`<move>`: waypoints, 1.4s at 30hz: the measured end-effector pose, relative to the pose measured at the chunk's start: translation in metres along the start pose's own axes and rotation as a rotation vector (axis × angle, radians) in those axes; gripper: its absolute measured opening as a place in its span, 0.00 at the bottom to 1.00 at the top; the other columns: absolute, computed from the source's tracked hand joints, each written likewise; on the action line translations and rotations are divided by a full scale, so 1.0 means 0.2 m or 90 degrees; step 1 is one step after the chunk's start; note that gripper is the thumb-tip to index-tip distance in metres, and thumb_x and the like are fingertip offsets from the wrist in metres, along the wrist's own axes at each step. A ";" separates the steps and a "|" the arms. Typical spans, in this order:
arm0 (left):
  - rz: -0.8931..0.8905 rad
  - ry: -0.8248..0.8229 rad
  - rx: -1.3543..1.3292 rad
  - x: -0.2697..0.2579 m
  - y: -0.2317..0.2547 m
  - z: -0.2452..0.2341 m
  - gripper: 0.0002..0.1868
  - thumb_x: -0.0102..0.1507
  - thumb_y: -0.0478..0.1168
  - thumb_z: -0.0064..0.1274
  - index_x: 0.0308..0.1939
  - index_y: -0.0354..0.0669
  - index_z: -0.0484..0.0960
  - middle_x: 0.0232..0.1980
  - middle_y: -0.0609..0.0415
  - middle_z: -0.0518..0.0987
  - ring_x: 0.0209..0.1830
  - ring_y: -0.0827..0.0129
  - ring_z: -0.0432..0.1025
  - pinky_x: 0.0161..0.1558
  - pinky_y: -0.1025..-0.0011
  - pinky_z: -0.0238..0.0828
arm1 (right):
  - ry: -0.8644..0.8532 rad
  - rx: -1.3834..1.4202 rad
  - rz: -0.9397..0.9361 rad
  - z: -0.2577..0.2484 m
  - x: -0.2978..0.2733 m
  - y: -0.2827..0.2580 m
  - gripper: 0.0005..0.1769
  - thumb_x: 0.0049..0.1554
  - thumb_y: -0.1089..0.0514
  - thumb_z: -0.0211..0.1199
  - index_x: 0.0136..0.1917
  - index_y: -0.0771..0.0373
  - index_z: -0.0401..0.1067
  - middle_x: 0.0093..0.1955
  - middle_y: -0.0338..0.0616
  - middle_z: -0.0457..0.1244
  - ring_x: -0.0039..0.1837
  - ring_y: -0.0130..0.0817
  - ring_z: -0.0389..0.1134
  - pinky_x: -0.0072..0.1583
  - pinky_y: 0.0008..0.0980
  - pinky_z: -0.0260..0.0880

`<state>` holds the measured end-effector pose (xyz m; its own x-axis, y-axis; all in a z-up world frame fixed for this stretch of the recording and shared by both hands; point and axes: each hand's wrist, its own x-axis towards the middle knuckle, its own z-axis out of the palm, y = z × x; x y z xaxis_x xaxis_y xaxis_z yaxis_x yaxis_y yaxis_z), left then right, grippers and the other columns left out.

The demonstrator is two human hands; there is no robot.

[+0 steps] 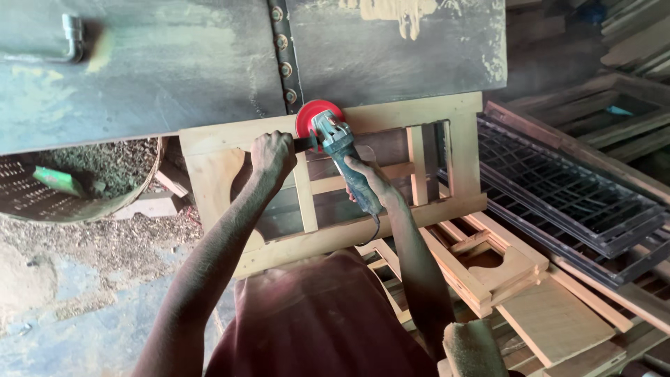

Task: The person uses an angle grinder with a sanding disc to smooth the surface of a wooden frame. They move the tool along the edges and flat surfaces of the frame, which is resting on a workbench.

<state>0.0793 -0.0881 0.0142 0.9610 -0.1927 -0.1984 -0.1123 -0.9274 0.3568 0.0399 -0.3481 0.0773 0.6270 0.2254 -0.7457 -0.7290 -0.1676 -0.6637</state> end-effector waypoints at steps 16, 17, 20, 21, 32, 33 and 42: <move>-0.034 -0.010 0.034 0.10 0.32 0.04 0.07 0.55 0.40 0.57 0.32 0.43 0.88 0.35 0.42 0.84 0.37 0.49 0.81 0.40 0.56 0.78 | -0.023 0.028 0.019 -0.35 -0.02 0.05 0.38 0.51 0.27 0.65 0.45 0.67 0.71 0.31 0.48 0.65 0.29 0.36 0.69 0.34 0.35 0.73; -0.040 -0.012 0.043 0.11 0.35 0.06 0.08 0.55 0.40 0.57 0.33 0.42 0.88 0.35 0.42 0.84 0.37 0.49 0.81 0.39 0.57 0.78 | -0.022 0.024 0.020 -0.40 -0.03 0.06 0.37 0.51 0.27 0.65 0.44 0.67 0.71 0.31 0.48 0.65 0.30 0.35 0.69 0.34 0.35 0.73; -0.049 -0.003 0.037 0.14 0.45 0.10 0.07 0.58 0.39 0.56 0.33 0.43 0.87 0.35 0.41 0.84 0.36 0.48 0.81 0.38 0.55 0.78 | 0.000 0.010 0.027 -0.53 -0.04 0.06 0.36 0.50 0.28 0.66 0.43 0.66 0.72 0.31 0.48 0.65 0.30 0.34 0.69 0.35 0.35 0.74; -0.045 -0.005 0.039 0.15 0.48 0.11 0.09 0.58 0.43 0.58 0.32 0.41 0.87 0.35 0.40 0.84 0.36 0.48 0.81 0.38 0.55 0.77 | 0.008 0.007 0.027 -0.56 -0.05 0.06 0.36 0.50 0.28 0.67 0.43 0.66 0.72 0.31 0.48 0.65 0.30 0.34 0.69 0.35 0.35 0.74; -0.034 -0.063 0.042 0.32 0.82 0.19 0.07 0.59 0.37 0.54 0.32 0.39 0.86 0.32 0.41 0.84 0.34 0.48 0.81 0.40 0.55 0.78 | 0.009 0.011 0.021 -0.90 -0.13 0.05 0.38 0.51 0.26 0.64 0.42 0.66 0.71 0.30 0.46 0.65 0.29 0.34 0.68 0.34 0.34 0.72; -0.034 -0.066 0.044 0.34 0.84 0.19 0.08 0.59 0.38 0.54 0.32 0.39 0.87 0.32 0.40 0.84 0.34 0.48 0.81 0.40 0.55 0.78 | 0.016 0.015 0.019 -0.92 -0.14 0.04 0.37 0.50 0.26 0.64 0.43 0.65 0.71 0.30 0.45 0.65 0.29 0.34 0.68 0.34 0.34 0.72; 0.005 -0.053 0.045 0.51 0.94 0.22 0.08 0.57 0.38 0.54 0.33 0.39 0.87 0.34 0.39 0.84 0.37 0.46 0.81 0.41 0.54 0.78 | 0.036 0.024 0.033 -1.06 -0.15 0.00 0.36 0.51 0.27 0.65 0.44 0.66 0.73 0.30 0.45 0.66 0.30 0.33 0.70 0.35 0.34 0.74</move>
<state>0.1448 -0.2967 0.0201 0.9360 -0.2237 -0.2717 -0.1406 -0.9454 0.2939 0.0799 -0.5585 0.0866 0.6026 0.1621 -0.7814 -0.7696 -0.1411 -0.6227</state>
